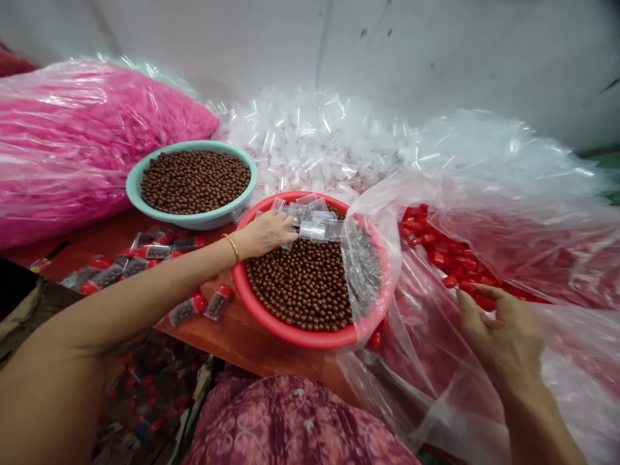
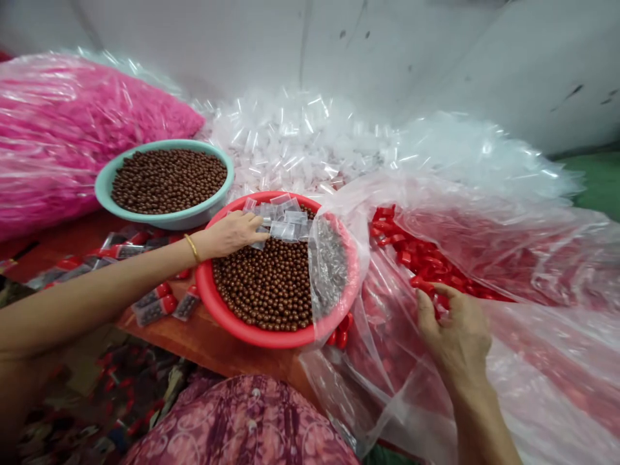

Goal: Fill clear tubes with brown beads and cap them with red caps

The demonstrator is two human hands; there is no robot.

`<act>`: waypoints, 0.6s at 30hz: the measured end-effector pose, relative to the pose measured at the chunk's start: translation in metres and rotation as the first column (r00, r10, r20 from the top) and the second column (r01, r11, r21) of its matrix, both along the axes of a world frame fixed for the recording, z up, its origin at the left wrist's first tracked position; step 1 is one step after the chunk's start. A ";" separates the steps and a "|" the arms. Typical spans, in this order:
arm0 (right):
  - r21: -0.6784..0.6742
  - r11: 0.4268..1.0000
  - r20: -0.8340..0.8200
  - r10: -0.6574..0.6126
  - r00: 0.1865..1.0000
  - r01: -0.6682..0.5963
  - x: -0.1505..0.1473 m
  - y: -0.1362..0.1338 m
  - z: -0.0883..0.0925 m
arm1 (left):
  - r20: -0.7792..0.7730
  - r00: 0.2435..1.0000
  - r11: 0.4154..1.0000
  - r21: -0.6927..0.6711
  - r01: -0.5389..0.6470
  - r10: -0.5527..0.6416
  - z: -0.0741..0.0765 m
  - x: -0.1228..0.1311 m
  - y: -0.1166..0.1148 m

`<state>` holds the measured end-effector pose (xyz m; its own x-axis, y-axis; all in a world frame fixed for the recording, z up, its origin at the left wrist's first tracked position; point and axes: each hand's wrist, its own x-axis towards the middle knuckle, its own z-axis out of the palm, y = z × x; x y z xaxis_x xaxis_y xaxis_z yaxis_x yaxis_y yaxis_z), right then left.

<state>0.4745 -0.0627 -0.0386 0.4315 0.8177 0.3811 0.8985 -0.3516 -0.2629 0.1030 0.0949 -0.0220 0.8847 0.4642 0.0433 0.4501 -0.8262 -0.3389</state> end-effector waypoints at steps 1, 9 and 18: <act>0.013 1.000 -0.027 -0.005 1.000 0.005 0.000 -0.004 -0.003 | -0.018 1.000 1.000 -0.007 0.016 -0.017 0.000 0.004 0.004; 0.034 0.987 -0.256 -0.142 0.956 0.156 -0.004 -0.016 -0.015 | -0.061 0.997 0.990 -0.139 0.037 -0.046 0.011 -0.001 -0.025; 0.008 0.986 -0.326 -0.154 0.933 0.165 -0.029 -0.018 -0.001 | -0.174 0.984 0.911 -0.399 -0.105 0.037 -0.009 0.047 -0.040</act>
<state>0.4459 -0.0805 -0.0400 0.6596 0.7168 0.2261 0.6959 -0.4689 -0.5439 0.1499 0.0545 -0.0313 0.8279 0.4737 -0.3003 0.4811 -0.8750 -0.0540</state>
